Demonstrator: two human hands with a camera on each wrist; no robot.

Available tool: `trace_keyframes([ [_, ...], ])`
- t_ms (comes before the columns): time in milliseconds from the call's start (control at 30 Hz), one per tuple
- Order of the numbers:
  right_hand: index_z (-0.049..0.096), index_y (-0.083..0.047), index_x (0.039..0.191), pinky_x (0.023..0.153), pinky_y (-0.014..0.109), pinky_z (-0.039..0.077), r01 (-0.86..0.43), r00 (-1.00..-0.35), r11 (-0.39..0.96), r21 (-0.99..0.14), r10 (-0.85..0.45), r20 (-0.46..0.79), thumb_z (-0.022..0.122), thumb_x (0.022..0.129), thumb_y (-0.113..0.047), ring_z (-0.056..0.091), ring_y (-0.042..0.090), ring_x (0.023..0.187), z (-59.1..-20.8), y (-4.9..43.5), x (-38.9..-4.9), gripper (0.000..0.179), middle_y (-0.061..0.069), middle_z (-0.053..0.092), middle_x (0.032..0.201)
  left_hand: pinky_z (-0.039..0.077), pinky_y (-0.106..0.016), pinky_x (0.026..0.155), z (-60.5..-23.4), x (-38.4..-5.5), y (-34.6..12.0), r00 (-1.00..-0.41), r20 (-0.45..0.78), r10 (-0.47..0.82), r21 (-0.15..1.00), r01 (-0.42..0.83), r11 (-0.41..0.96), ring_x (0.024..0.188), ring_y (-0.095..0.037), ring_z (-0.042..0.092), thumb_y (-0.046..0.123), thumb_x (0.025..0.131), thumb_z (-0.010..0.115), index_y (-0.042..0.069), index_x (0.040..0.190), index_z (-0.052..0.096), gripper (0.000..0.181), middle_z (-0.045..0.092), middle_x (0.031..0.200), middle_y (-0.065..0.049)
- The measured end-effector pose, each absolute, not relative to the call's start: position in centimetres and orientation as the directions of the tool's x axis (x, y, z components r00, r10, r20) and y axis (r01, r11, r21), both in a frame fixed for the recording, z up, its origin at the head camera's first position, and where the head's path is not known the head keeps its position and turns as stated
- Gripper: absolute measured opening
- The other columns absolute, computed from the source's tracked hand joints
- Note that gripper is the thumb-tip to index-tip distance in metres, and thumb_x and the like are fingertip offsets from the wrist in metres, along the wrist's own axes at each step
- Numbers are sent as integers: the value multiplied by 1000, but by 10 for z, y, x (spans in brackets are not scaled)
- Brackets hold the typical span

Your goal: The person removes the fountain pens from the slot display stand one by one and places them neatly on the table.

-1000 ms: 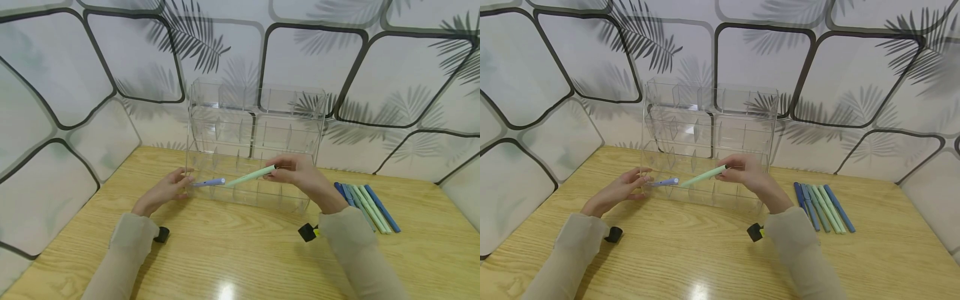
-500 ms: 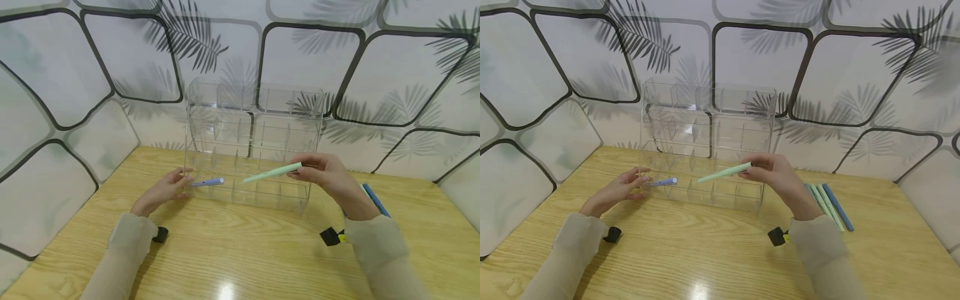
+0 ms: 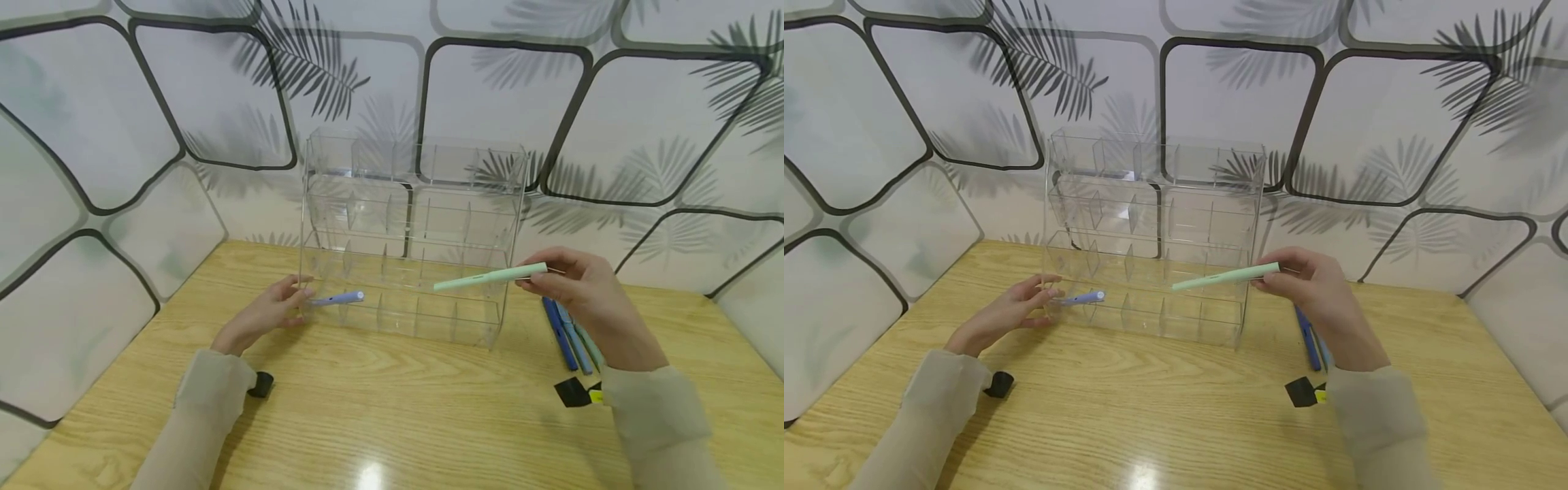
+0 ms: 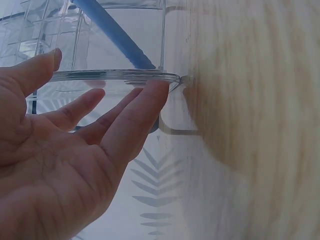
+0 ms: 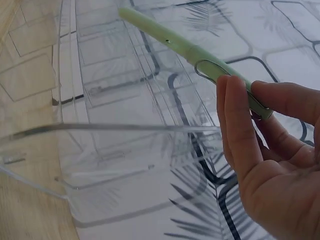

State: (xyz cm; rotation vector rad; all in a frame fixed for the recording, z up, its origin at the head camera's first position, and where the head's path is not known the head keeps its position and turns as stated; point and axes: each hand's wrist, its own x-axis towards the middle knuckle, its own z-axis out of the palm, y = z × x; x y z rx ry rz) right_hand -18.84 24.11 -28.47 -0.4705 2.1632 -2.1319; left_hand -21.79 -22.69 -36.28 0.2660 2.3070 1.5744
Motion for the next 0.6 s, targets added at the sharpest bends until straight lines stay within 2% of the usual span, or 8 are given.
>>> trace_keyframes([
  [133, 71, 2, 115, 87, 30, 59, -205, -941, -79, -976, -258, 218, 62, 99, 5, 73, 19, 93, -286, 256, -189, 19, 8, 71, 103, 45, -51, 108, -362, -217, -227, -926, -164, 340, 930, -31, 366, 139, -45, 36, 30, 111, 43, -3, 157, 21, 61, 31, 151, -33],
  [467, 70, 8, 113, 87, 41, 60, -262, -893, -341, -903, -270, 361, 40, 102, 17, 71, 25, 95, -286, 306, -195, 33, 13, 70, 105, 45, -51, 107, -362, -217, -228, -926, -164, 339, 932, -33, 361, 140, -46, 35, 28, 111, 43, -2, 157, 21, 59, 29, 153, -32],
  [600, 69, 11, 112, 87, 44, 60, -243, -918, -370, -897, -212, 336, 40, 103, 16, 68, 24, 97, -285, 324, -196, 31, 12, 67, 111, 46, -50, 107, -363, -217, -228, -925, -164, 343, 932, -31, 361, 141, -46, 34, 28, 112, 43, -3, 158, 20, 60, 28, 154, -33],
])
